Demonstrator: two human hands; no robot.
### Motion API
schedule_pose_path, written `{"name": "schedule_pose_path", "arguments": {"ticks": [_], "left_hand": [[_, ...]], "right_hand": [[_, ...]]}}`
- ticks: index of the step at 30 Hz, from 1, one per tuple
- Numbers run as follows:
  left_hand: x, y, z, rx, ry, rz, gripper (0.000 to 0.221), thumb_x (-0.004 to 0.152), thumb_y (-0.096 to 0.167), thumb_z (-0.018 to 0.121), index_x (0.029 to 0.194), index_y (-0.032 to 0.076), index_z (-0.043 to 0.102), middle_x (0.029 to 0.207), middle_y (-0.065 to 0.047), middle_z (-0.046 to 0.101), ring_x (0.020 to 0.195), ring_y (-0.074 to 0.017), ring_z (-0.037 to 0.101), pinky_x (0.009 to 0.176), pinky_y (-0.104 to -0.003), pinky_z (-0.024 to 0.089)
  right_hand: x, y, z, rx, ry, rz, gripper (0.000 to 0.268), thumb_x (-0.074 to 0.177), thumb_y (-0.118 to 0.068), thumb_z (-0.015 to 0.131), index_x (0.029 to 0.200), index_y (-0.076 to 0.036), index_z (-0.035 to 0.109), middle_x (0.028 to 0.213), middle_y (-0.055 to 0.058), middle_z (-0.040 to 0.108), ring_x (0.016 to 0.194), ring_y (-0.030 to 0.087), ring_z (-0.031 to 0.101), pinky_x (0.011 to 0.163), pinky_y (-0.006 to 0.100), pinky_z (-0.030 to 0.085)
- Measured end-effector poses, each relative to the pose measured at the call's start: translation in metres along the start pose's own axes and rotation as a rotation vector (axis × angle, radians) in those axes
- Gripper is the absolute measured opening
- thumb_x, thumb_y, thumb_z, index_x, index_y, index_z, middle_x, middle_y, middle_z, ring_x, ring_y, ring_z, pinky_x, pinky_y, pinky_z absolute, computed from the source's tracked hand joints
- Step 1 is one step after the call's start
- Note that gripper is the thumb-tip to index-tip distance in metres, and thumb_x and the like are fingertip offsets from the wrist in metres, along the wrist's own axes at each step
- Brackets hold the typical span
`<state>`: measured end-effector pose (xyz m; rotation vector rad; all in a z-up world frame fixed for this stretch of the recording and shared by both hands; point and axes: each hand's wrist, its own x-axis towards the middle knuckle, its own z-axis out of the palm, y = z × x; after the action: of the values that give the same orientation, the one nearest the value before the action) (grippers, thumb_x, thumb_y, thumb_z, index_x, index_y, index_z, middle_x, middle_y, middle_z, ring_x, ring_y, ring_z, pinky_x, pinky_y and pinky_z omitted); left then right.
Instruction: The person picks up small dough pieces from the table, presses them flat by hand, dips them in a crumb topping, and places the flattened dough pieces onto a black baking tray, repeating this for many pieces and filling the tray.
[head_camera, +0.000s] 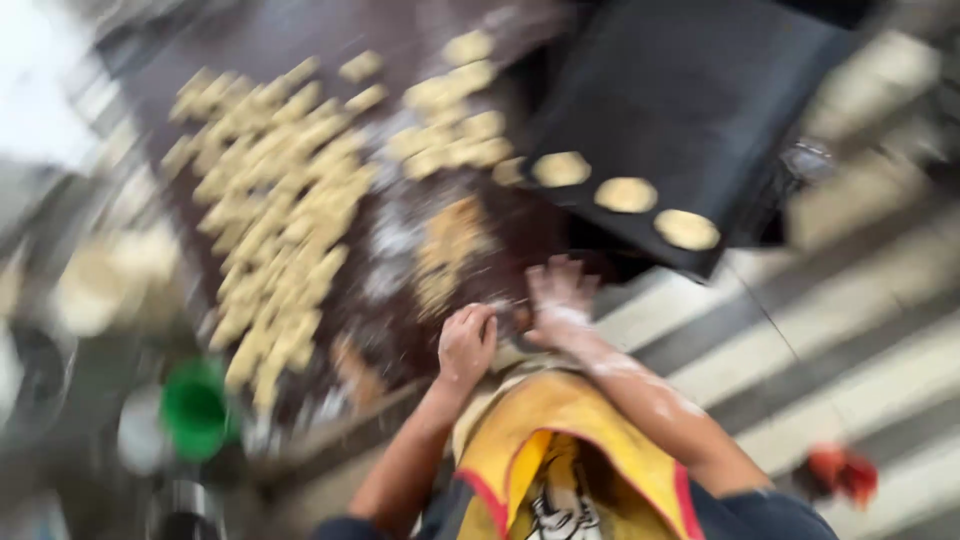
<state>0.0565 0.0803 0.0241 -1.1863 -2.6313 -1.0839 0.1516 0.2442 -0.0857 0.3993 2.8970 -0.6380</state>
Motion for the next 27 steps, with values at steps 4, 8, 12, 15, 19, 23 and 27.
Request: {"name": "schedule_pose_path", "arguments": {"ticks": [4, 8, 12, 15, 19, 23, 27], "left_hand": [[-0.082, -0.100, -0.075, 0.190, 0.198, -0.412, 0.016, 0.087, 0.010, 0.070, 0.103, 0.006, 0.070, 0.107, -0.014, 0.070, 0.103, -0.0353, 0.066, 0.092, -0.045, 0.052], [-0.130, -0.190, -0.135, 0.352, 0.384, -0.777, 0.043, 0.082, 0.013, 0.074, 0.123, 0.003, 0.063, 0.122, -0.018, 0.065, 0.114, -0.0389, 0.060, 0.097, -0.047, 0.049], [-0.129, -0.238, -0.157, 0.316, 0.343, -0.795, 0.058, 0.082, 0.016, 0.076, 0.134, 0.002, 0.056, 0.132, -0.019, 0.060, 0.119, -0.0419, 0.057, 0.101, -0.048, 0.047], [-0.119, -0.253, -0.147, 0.253, 0.299, -0.736, 0.066, 0.079, 0.016, 0.079, 0.137, -0.001, 0.052, 0.132, -0.024, 0.054, 0.121, -0.0439, 0.054, 0.101, -0.048, 0.046], [-0.113, -0.240, -0.136, 0.069, 0.365, -0.927, 0.066, 0.082, 0.023, 0.075, 0.141, 0.004, 0.051, 0.134, -0.019, 0.052, 0.113, -0.0396, 0.061, 0.099, -0.045, 0.052], [-0.109, -0.231, -0.140, 0.115, 0.456, -0.851, 0.076, 0.076, 0.023, 0.085, 0.139, -0.001, 0.049, 0.129, -0.023, 0.049, 0.117, -0.0416, 0.055, 0.099, -0.047, 0.050], [-0.097, -0.240, -0.133, 0.185, 0.421, -0.887, 0.079, 0.073, 0.025, 0.090, 0.131, -0.007, 0.047, 0.124, -0.027, 0.052, 0.110, -0.0445, 0.056, 0.091, -0.050, 0.048]], "right_hand": [[0.008, -0.019, -0.032, -0.107, -0.210, 0.141, 0.134, 0.066, -0.052, 0.087, 0.165, -0.011, 0.005, 0.167, 0.033, -0.013, 0.152, 0.057, -0.014, 0.115, 0.075, -0.006], [0.008, -0.019, -0.029, -0.140, -0.274, 0.237, 0.136, 0.069, -0.056, 0.085, 0.165, -0.011, 0.000, 0.165, 0.035, -0.017, 0.150, 0.058, -0.015, 0.115, 0.074, -0.006], [0.016, -0.017, -0.026, -0.218, -0.309, 0.258, 0.141, 0.068, -0.060, 0.085, 0.165, -0.010, -0.005, 0.164, 0.037, -0.019, 0.150, 0.060, -0.016, 0.114, 0.074, -0.006], [0.017, -0.020, -0.020, -0.252, -0.329, 0.302, 0.142, 0.068, -0.064, 0.083, 0.164, -0.010, -0.006, 0.164, 0.036, -0.018, 0.150, 0.060, -0.015, 0.114, 0.075, -0.004], [0.009, -0.016, -0.012, -0.273, -0.253, 0.307, 0.140, 0.065, -0.068, 0.079, 0.165, -0.012, -0.002, 0.166, 0.036, -0.012, 0.152, 0.059, -0.010, 0.115, 0.076, -0.001], [0.013, -0.013, -0.006, -0.260, -0.175, 0.291, 0.137, 0.065, -0.072, 0.074, 0.165, -0.013, 0.001, 0.165, 0.036, -0.009, 0.151, 0.059, -0.008, 0.114, 0.076, 0.000], [0.015, -0.017, -0.010, -0.265, -0.188, 0.316, 0.138, 0.064, -0.073, 0.074, 0.164, -0.012, 0.001, 0.165, 0.035, -0.009, 0.151, 0.058, -0.008, 0.114, 0.075, -0.001]]}}
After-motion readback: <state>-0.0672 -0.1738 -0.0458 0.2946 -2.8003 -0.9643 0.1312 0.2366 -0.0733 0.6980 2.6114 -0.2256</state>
